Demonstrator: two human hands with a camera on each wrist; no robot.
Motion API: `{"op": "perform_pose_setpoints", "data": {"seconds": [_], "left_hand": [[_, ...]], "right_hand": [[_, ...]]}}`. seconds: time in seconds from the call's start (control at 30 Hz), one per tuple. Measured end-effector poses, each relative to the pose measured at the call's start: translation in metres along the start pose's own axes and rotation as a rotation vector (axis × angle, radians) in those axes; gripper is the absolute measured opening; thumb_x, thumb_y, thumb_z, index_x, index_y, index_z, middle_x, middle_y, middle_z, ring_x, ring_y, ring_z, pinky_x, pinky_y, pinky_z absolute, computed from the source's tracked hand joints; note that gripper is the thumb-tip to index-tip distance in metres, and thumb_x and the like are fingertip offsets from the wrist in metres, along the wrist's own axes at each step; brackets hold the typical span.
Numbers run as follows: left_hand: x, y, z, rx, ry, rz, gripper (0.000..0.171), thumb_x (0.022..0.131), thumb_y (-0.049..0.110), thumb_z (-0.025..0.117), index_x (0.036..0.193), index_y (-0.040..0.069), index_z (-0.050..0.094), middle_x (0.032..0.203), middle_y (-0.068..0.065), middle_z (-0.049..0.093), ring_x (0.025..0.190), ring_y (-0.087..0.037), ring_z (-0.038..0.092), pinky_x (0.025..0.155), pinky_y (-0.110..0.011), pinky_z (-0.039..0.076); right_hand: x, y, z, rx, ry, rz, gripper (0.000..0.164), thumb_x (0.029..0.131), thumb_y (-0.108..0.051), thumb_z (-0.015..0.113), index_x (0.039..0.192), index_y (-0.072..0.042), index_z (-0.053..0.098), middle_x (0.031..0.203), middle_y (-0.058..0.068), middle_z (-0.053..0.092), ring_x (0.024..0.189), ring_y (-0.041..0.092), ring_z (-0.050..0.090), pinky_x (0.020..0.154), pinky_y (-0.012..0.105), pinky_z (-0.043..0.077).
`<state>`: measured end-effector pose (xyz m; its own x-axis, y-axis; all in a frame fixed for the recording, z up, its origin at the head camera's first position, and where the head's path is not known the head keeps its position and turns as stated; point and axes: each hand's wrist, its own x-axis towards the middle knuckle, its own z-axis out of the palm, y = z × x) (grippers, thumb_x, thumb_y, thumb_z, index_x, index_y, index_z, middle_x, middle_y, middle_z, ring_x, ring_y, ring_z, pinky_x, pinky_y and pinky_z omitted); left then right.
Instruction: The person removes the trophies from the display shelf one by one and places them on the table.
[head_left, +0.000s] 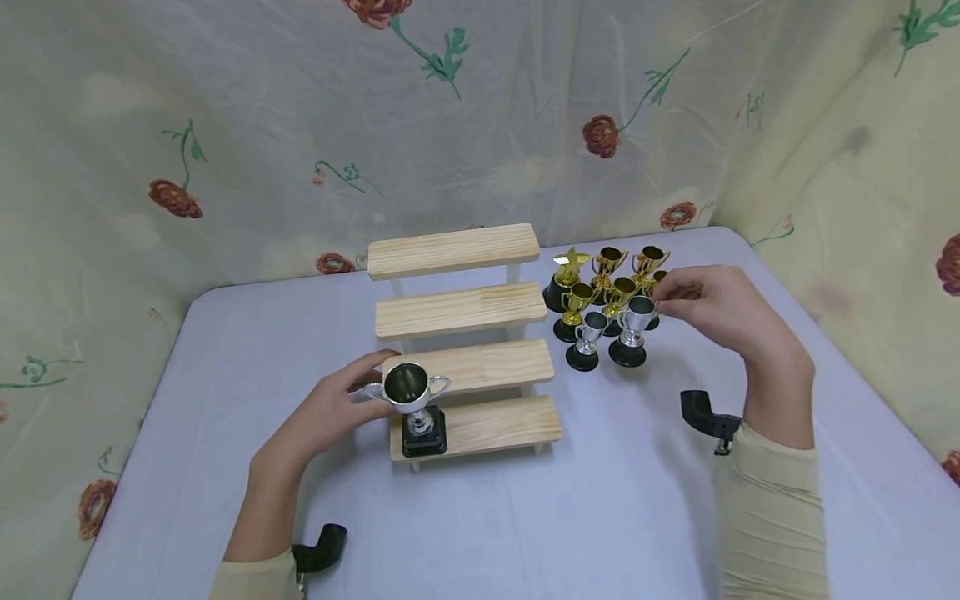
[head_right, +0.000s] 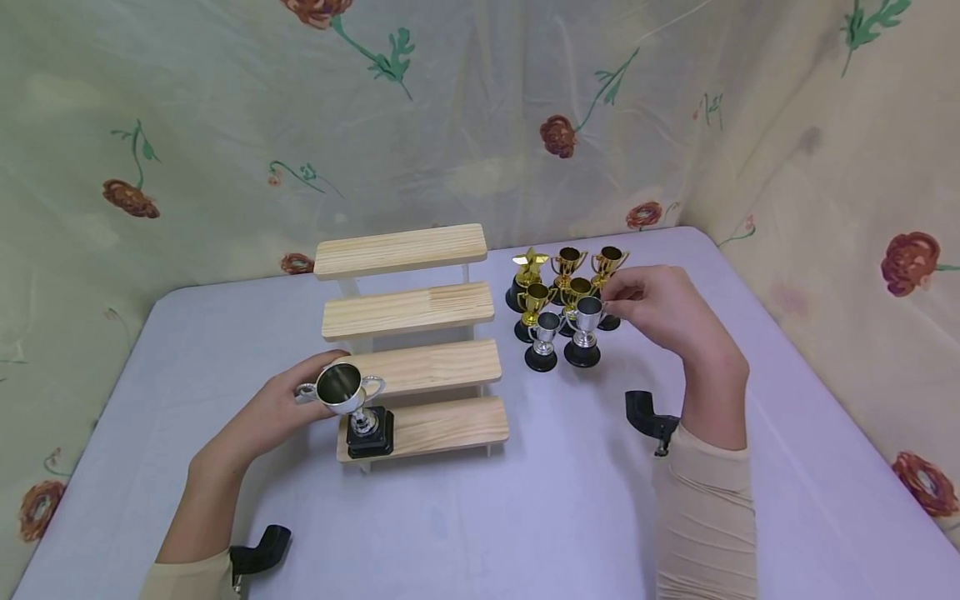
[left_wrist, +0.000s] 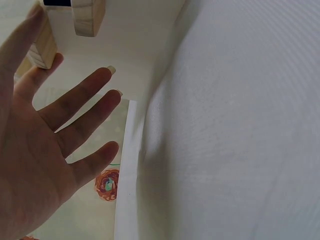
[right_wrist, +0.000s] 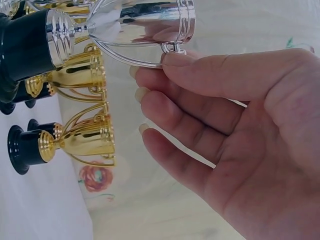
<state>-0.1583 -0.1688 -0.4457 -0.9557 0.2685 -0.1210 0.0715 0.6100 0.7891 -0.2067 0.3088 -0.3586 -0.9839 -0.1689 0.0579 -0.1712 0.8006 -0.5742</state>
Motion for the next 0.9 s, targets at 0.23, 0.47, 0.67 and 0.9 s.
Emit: {"op": "perform_pose_setpoints", "data": {"seconds": [0.23,0.47,0.67,0.9], "left_hand": [[0.0,0.0,0.0,0.0,-0.002,-0.002,0.058,0.084,0.047,0.075,0.135,0.051,0.048,0.146,0.014,0.051,0.136,-0.029,0.052,0.105,-0.066,0.038],[0.0,0.0,0.0,0.002,-0.002,-0.013,0.06,0.082,0.053,0.075,0.136,0.051,0.048,0.146,0.015,0.051,0.136,-0.03,0.051,0.105,-0.067,0.039],[0.001,0.0,0.0,0.006,-0.005,-0.016,0.062,0.082,0.053,0.075,0.137,0.051,0.048,0.144,0.013,0.053,0.136,-0.03,0.051,0.105,-0.066,0.038],[0.0,0.0,0.0,0.009,-0.004,-0.031,0.061,0.081,0.053,0.075,0.136,0.051,0.048,0.139,0.009,0.058,0.136,-0.031,0.051,0.105,-0.066,0.039]], "right_hand": [[0.004,0.005,0.003,-0.006,0.014,0.009,0.011,0.091,-0.009,0.066,0.098,-0.007,0.074,0.092,0.01,0.075,0.082,0.015,0.065,0.075,0.026,0.047],[0.007,0.01,0.004,-0.031,0.019,0.022,0.013,0.092,-0.007,0.064,0.1,-0.005,0.074,0.094,0.015,0.074,0.084,0.02,0.063,0.075,0.034,0.047],[0.009,0.014,0.007,-0.042,0.022,0.026,0.013,0.092,-0.008,0.064,0.1,-0.005,0.073,0.093,0.013,0.074,0.083,0.02,0.063,0.074,0.033,0.047],[0.014,0.022,0.012,-0.052,0.032,0.0,0.013,0.092,-0.009,0.064,0.1,-0.004,0.073,0.095,0.016,0.075,0.081,0.013,0.063,0.075,0.033,0.047]]}}
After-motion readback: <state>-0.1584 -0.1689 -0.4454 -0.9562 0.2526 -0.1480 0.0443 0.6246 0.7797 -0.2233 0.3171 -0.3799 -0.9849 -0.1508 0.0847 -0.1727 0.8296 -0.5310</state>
